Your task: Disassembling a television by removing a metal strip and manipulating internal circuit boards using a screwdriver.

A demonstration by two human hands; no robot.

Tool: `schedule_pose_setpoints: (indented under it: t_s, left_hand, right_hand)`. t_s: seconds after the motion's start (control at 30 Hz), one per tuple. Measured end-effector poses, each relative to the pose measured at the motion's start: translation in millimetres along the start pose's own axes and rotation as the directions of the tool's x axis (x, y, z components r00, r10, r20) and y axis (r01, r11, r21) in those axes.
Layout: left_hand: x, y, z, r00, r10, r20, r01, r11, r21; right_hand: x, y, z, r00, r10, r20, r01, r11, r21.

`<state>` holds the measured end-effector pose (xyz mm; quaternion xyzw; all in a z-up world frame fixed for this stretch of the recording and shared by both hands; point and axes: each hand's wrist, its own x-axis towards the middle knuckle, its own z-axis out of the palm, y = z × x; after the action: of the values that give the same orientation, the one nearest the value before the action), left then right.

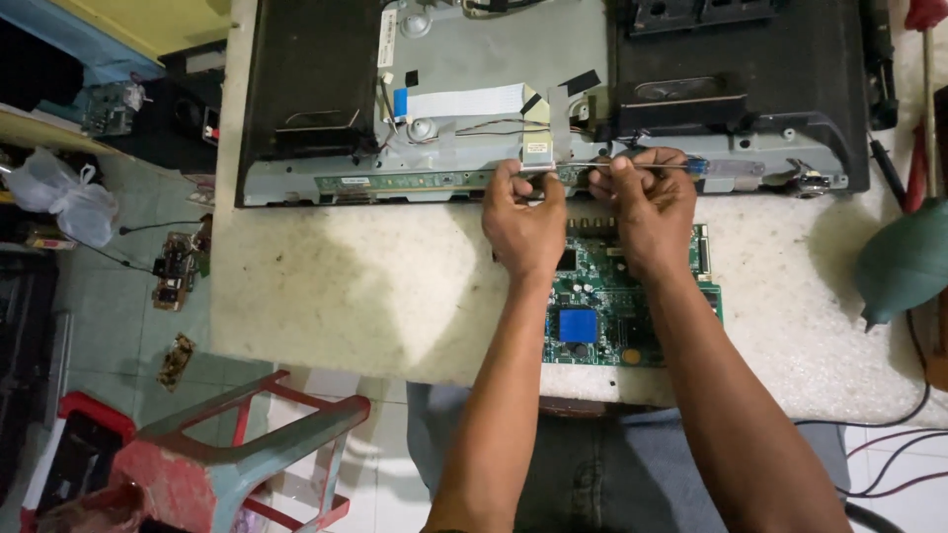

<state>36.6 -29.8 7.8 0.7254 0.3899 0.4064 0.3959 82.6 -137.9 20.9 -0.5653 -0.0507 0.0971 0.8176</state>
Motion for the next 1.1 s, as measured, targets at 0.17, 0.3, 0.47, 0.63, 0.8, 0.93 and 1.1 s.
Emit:
schedule_pose_setpoints:
  t_s: [0.17,0.3,0.47,0.63,0.8,0.93,1.1]
  left_hand:
    - [0.9,-10.1,-0.5,0.997,0.000,0.075,0.001,1.000,-0.017]
    - [0.2,-21.9,3.5,0.996,0.029,0.087,-0.027,0.999,-0.029]
    - [-1.6,-6.2,-8.2,0.984,0.092,0.152,-0.083,0.995,-0.060]
    - [2.8,15.8,-32.5,0.968,0.107,0.229,-0.095,0.993,-0.063]
    - [12.7,4.1,-49.9,0.968,0.176,0.182,-0.154,0.980,-0.127]
    - [40.0,-28.1,-58.3,0.904,0.334,0.266,-0.315,0.942,-0.114]
    - [65.1,-29.2,-93.9,0.608,0.718,0.338,-0.712,0.682,-0.167]
  right_hand:
    - [-1.3,-7.1,4.7,1.000,0.004,-0.008,-0.004,1.000,-0.020]
    - [-2.7,-2.4,4.4,1.000,-0.018,-0.008,0.017,0.999,-0.030]
    - [-3.7,0.0,4.2,0.999,-0.050,0.009,0.051,0.997,-0.052]
    - [-2.2,7.0,-1.5,0.995,-0.095,0.035,0.096,0.994,-0.049]
    - [-6.7,-0.8,4.7,0.980,-0.195,-0.034,0.194,0.980,-0.046]
    - [-20.2,-8.6,14.0,0.963,-0.265,0.040,0.268,0.956,-0.115]
    - [-52.0,-19.4,22.0,0.791,-0.481,0.378,0.612,0.615,-0.498]
